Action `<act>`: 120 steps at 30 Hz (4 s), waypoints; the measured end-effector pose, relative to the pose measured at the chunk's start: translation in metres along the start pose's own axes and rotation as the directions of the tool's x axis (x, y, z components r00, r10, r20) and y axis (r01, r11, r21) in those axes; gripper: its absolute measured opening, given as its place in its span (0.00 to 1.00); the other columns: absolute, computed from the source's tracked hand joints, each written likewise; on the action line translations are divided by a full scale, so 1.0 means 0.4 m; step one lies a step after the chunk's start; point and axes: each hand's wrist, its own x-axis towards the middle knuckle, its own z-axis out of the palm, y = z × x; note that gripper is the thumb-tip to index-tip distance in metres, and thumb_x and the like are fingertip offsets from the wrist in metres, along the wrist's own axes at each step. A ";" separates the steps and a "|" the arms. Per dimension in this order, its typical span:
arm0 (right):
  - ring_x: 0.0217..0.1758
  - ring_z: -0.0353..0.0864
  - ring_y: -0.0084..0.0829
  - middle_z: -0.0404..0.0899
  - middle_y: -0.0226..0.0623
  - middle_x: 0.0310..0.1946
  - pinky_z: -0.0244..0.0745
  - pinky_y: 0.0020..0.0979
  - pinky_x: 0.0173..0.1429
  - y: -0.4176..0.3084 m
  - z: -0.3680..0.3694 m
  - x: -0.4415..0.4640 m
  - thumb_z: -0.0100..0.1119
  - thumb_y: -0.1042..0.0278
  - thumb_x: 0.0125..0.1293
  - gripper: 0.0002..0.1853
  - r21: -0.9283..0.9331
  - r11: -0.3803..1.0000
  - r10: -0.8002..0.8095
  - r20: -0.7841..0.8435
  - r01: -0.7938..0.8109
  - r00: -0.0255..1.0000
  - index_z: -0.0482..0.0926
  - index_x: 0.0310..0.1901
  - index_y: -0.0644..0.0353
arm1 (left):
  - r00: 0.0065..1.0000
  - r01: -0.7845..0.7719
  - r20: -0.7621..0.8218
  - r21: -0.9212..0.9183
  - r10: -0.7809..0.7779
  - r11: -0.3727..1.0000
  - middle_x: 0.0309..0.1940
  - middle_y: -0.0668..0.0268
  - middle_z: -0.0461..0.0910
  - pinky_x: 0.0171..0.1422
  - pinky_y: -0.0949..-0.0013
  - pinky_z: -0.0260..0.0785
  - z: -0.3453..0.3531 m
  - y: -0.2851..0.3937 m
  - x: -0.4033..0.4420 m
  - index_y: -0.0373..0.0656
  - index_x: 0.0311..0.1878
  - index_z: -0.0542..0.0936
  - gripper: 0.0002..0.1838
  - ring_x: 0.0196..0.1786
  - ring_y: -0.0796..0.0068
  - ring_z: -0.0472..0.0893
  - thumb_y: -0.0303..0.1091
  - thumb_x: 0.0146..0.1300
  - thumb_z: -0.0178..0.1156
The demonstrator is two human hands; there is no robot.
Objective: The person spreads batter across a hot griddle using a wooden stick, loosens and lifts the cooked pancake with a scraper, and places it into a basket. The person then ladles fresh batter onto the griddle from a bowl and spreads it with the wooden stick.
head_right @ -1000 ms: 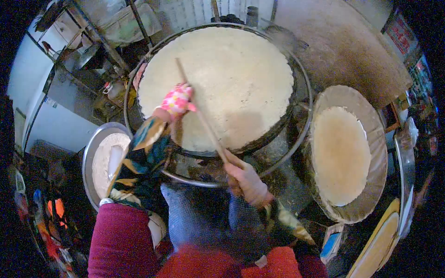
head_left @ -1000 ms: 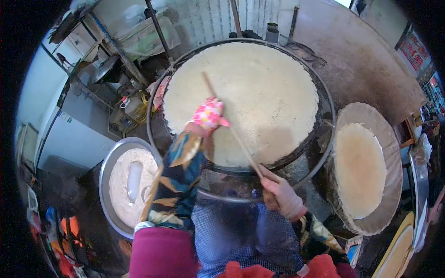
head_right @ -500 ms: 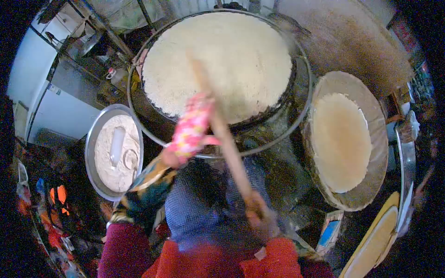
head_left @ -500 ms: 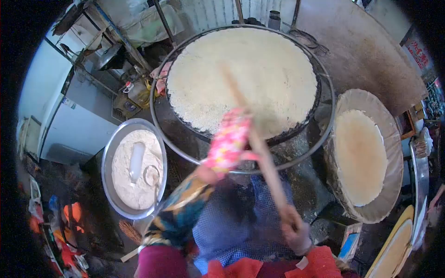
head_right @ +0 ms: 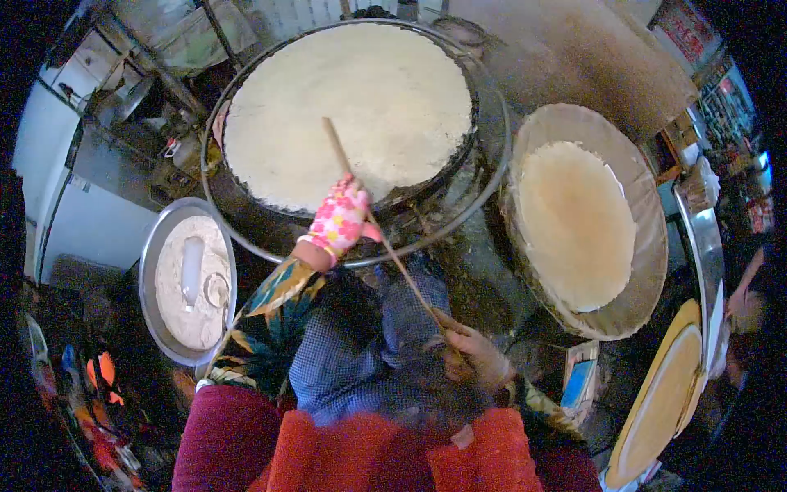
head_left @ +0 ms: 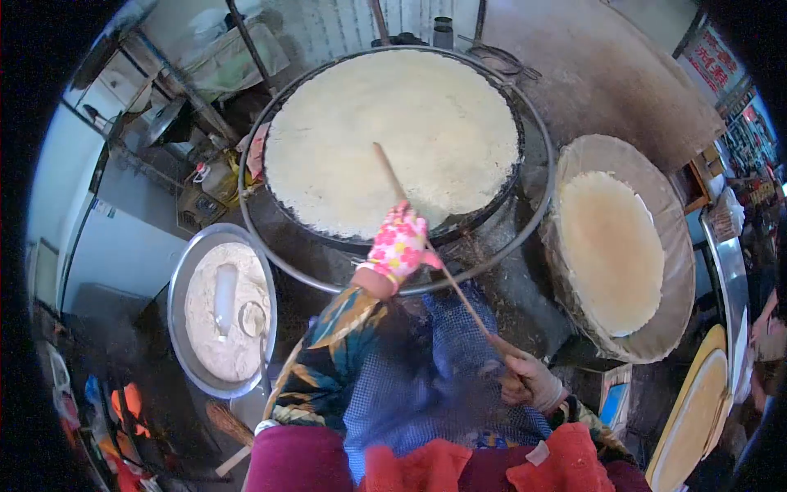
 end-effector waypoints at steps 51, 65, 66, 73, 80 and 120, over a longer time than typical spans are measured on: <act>0.27 0.71 0.19 0.74 0.27 0.32 0.67 0.24 0.29 0.109 -0.002 -0.040 0.54 0.56 0.66 0.32 -0.810 0.513 -0.724 -0.230 0.285 0.651 0.58 0.67 0.57 | 0.925 -0.365 -0.143 -0.078 0.352 0.928 0.67 0.46 0.55 0.73 0.49 0.41 -0.058 0.184 0.120 0.30 0.63 0.60 0.53 0.70 0.44 0.53 0.65 0.43 0.59; 0.09 0.52 0.16 0.55 0.21 0.11 0.49 0.24 0.17 -0.212 -0.002 0.212 0.46 0.51 0.69 0.18 0.058 0.997 -0.042 -0.105 0.048 0.994 0.64 0.60 0.31 | 1.000 -0.014 0.026 0.146 0.010 0.989 0.44 0.48 0.75 0.67 0.53 0.54 0.031 -0.140 0.321 0.38 0.39 0.78 0.42 0.61 0.44 0.66 0.69 0.32 0.61; 0.09 0.52 0.16 0.55 0.21 0.11 0.49 0.24 0.17 -0.220 0.025 0.239 0.46 0.51 0.69 0.18 0.052 0.998 -0.028 -0.099 0.034 0.995 0.64 0.60 0.31 | 1.000 0.002 0.026 0.148 -0.006 0.989 0.44 0.48 0.75 0.67 0.53 0.54 0.023 -0.180 0.284 0.38 0.39 0.78 0.42 0.61 0.44 0.66 0.69 0.32 0.61; 0.25 0.71 0.16 0.74 0.24 0.24 0.68 0.19 0.30 -0.179 0.127 0.386 0.53 0.63 0.65 0.22 -0.547 0.833 -0.093 0.005 0.081 0.996 0.69 0.62 0.47 | 0.977 0.215 -0.052 0.215 -0.209 0.953 0.51 0.44 0.72 0.67 0.51 0.54 -0.081 -0.354 -0.014 0.32 0.45 0.73 0.48 0.62 0.41 0.63 0.73 0.35 0.54; 0.44 0.81 0.29 0.82 0.41 0.42 0.74 0.29 0.51 -0.059 0.179 0.403 0.57 0.64 0.60 0.22 -0.871 0.046 -0.507 0.402 0.490 0.762 0.73 0.58 0.51 | 0.849 0.508 -0.194 0.050 -0.490 0.860 0.66 0.45 0.56 0.72 0.51 0.45 -0.157 -0.322 -0.424 0.32 0.64 0.59 0.42 0.69 0.44 0.54 0.52 0.55 0.61; 0.53 0.72 0.51 0.71 0.46 0.52 0.67 0.50 0.51 0.148 0.339 0.052 0.55 0.50 0.53 0.29 -0.693 -0.561 -0.402 0.706 0.452 0.583 0.69 0.57 0.47 | 0.962 0.258 -0.087 -0.019 -0.259 0.966 0.52 0.50 0.72 0.61 0.56 0.64 0.146 0.014 -0.536 0.38 0.52 0.74 0.30 0.55 0.53 0.71 0.51 0.52 0.63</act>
